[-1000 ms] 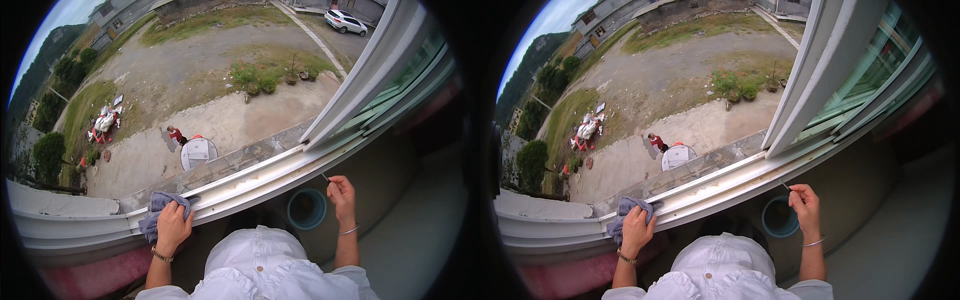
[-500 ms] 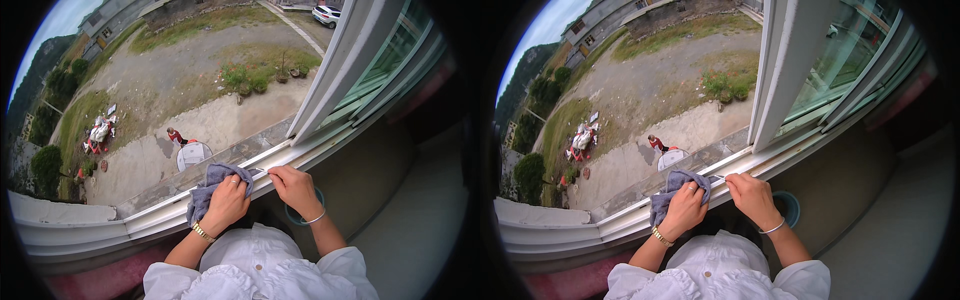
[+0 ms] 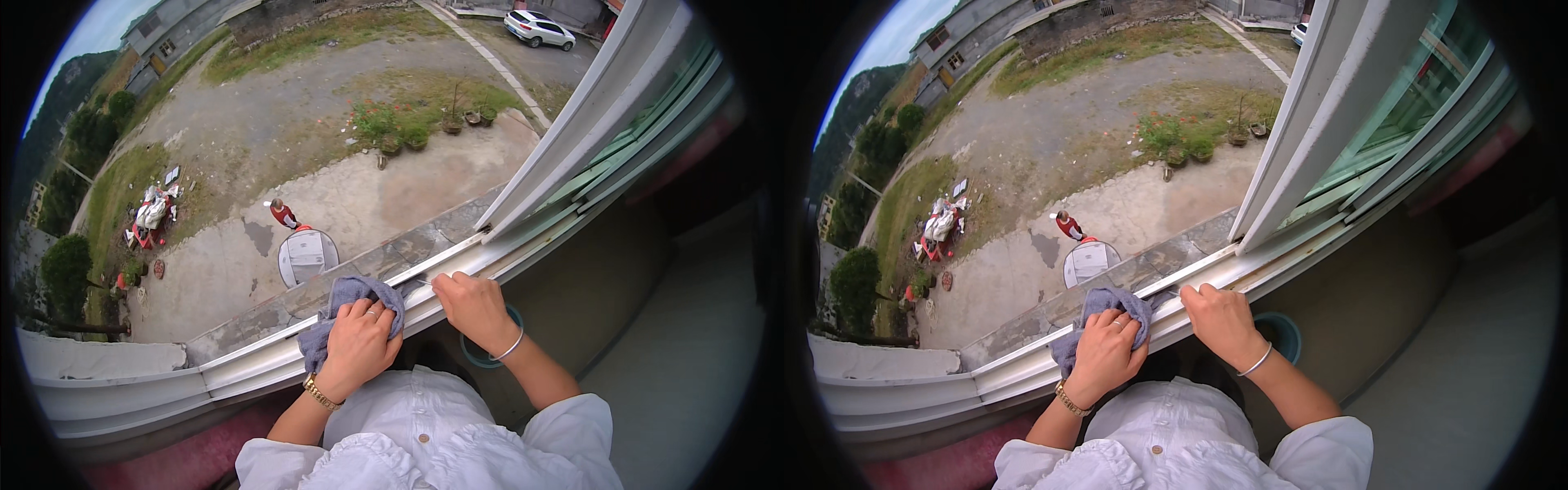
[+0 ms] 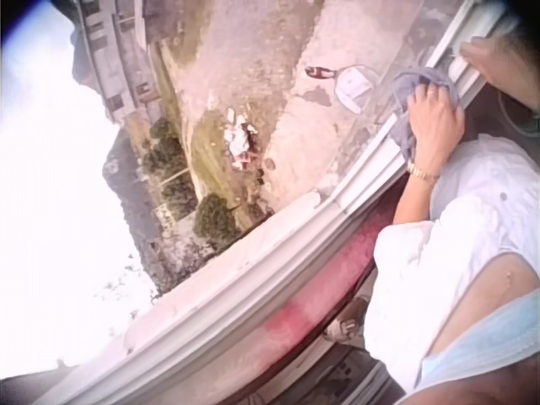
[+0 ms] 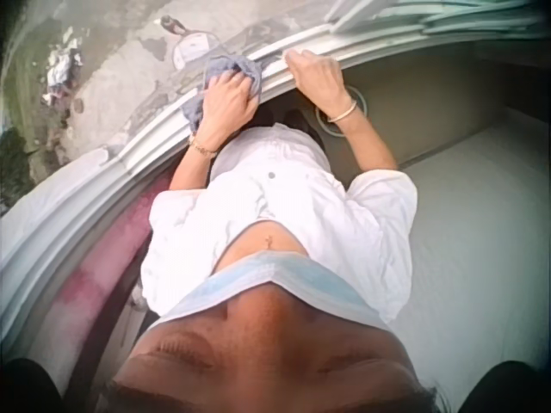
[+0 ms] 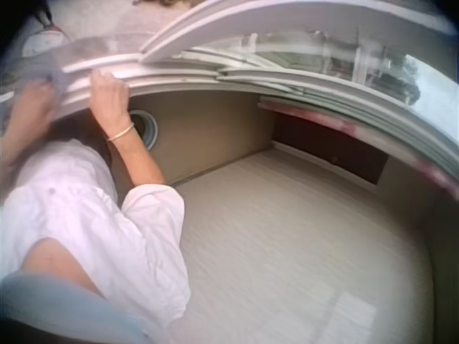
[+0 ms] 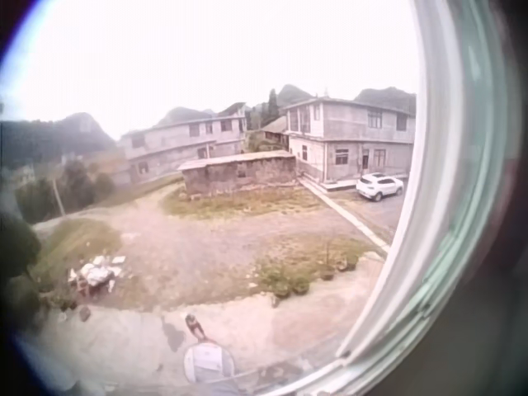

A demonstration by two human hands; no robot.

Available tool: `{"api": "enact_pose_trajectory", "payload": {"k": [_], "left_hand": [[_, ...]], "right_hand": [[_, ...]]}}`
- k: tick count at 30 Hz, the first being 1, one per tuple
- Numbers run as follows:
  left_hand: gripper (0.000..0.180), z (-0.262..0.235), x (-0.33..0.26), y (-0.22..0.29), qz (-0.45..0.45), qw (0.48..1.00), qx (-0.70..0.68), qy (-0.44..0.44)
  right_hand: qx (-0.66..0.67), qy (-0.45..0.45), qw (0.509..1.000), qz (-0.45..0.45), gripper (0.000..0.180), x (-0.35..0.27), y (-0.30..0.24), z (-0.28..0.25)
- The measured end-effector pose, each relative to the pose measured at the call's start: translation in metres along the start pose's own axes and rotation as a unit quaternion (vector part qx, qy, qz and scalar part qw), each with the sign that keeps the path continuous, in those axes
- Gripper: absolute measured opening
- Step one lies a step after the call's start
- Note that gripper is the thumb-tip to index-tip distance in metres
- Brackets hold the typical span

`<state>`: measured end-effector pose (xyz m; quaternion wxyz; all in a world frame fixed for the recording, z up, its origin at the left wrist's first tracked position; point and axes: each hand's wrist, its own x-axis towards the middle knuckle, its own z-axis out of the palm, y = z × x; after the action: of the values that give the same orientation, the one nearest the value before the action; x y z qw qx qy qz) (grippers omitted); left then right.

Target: The person cleans the window frame using a yellow sponge and a grey cloth. They repeatedly wipe the frame, dip the sponge into a bucket of water, and continue wiping different sections of the frame.

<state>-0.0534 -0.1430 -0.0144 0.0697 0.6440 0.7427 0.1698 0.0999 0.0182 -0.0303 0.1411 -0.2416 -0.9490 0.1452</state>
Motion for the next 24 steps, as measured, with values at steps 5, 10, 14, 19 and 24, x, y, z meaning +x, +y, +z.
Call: {"api": "enact_pose_trajectory", "payload": {"k": [5,10,14,19,24], "left_hand": [[0.028,0.006,0.007,0.001,-0.012,1.000,0.006,-0.002],[0.037,-0.018,-0.033,-0.028,-0.066,0.998,-0.008,0.007],[0.040,-0.027,-0.057,-0.046,-0.064,0.998,0.001,0.001],[0.031,-0.024,-0.027,-0.030,-0.071,0.995,-0.052,-0.053],[0.030,0.006,0.020,-0.001,-0.009,0.995,-0.075,-0.059]], "right_hand": [[0.053,0.060,0.997,-0.006,0.013,0.002,0.006,-0.001],[0.094,-0.018,0.992,-0.077,0.010,0.011,-0.058,0.031],[0.068,-0.005,0.993,-0.094,0.012,0.019,-0.087,0.044],[0.056,0.000,0.998,0.005,0.009,0.014,-0.033,0.012],[-0.004,0.059,0.995,0.076,0.009,0.002,-0.005,-0.004]]}}
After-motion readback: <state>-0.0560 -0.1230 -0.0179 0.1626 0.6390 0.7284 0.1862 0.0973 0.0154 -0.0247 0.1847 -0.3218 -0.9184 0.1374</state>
